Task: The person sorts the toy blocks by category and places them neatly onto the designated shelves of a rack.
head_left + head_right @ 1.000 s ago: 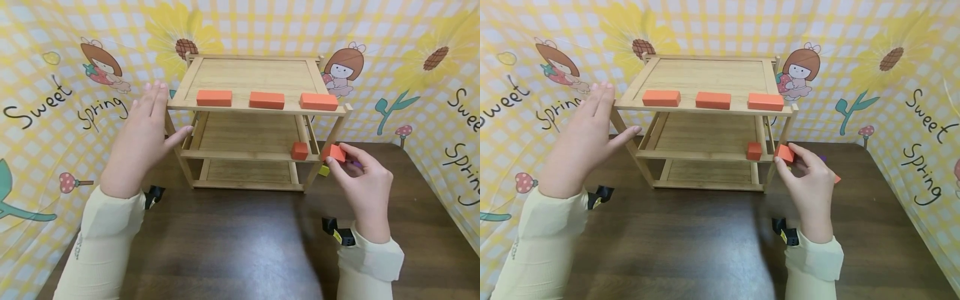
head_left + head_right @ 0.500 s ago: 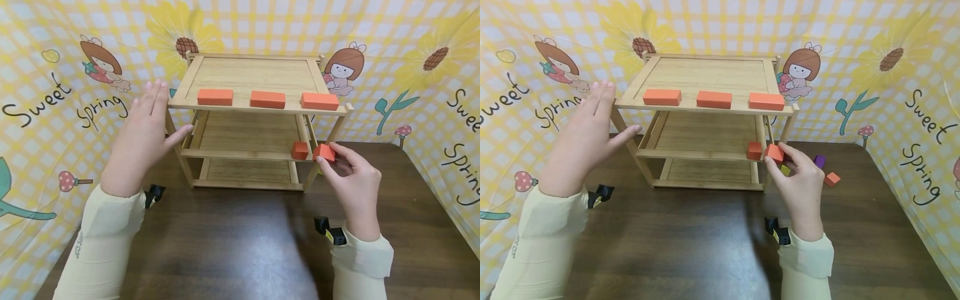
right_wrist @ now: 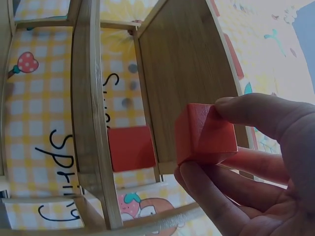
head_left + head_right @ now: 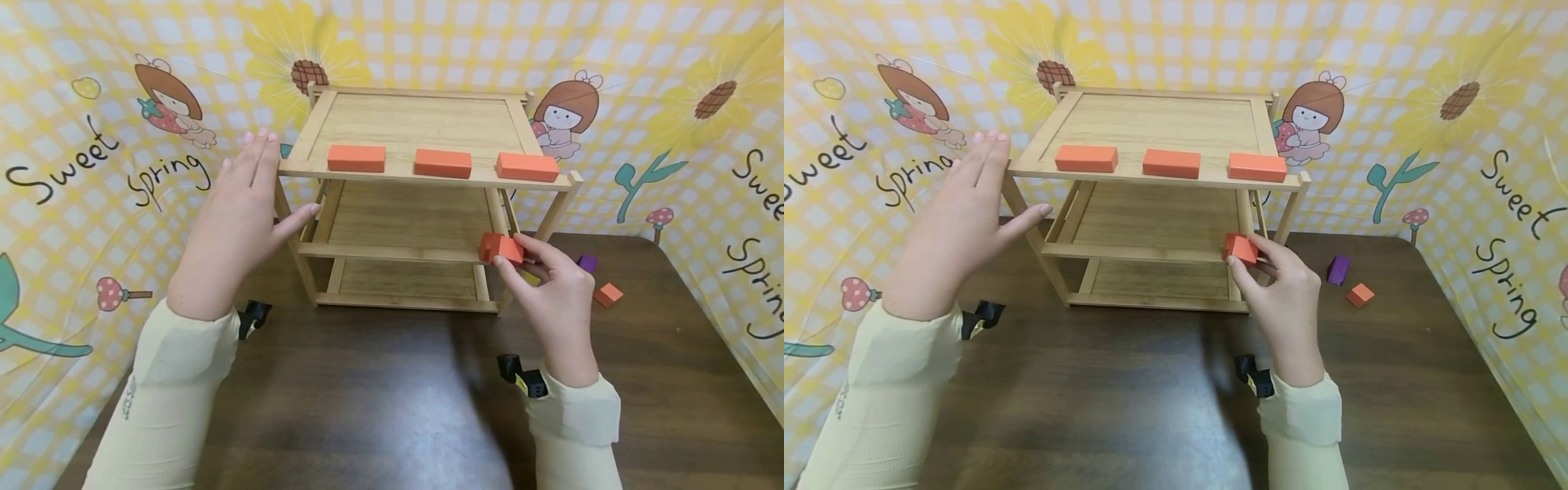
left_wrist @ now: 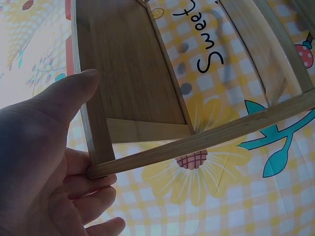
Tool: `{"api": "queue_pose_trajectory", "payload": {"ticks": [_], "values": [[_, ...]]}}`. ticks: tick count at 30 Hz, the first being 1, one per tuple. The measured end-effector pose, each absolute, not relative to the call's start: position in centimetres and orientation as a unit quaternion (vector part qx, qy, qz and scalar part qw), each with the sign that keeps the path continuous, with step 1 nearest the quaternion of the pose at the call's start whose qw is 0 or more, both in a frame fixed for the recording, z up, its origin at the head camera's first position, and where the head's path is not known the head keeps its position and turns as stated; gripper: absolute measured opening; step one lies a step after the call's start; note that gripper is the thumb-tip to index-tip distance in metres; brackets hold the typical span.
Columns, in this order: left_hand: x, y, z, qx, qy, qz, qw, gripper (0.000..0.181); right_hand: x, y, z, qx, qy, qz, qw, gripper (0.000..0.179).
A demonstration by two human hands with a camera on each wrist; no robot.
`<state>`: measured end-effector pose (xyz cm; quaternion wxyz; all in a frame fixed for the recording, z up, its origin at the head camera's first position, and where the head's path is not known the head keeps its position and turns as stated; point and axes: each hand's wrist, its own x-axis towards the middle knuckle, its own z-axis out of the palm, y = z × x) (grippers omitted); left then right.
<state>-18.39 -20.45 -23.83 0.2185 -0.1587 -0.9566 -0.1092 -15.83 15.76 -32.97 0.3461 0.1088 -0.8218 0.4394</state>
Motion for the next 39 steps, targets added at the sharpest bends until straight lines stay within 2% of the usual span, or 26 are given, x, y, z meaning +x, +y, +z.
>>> {"api": "queue_pose_trajectory", "payload": {"ticks": [26,39], "values": [[-18.4,-20.6,-23.9,-0.159,-0.956,-0.111,0.221,0.093,-17.4,12.4,-32.2,0.152,-0.842,0.399,0.332,0.037],[-18.3,-20.5,-23.8,-0.163,-0.954,-0.108,0.229,0.093,-17.8,10.4,-32.1,0.13,-0.859,0.41,0.278,0.035]]}}
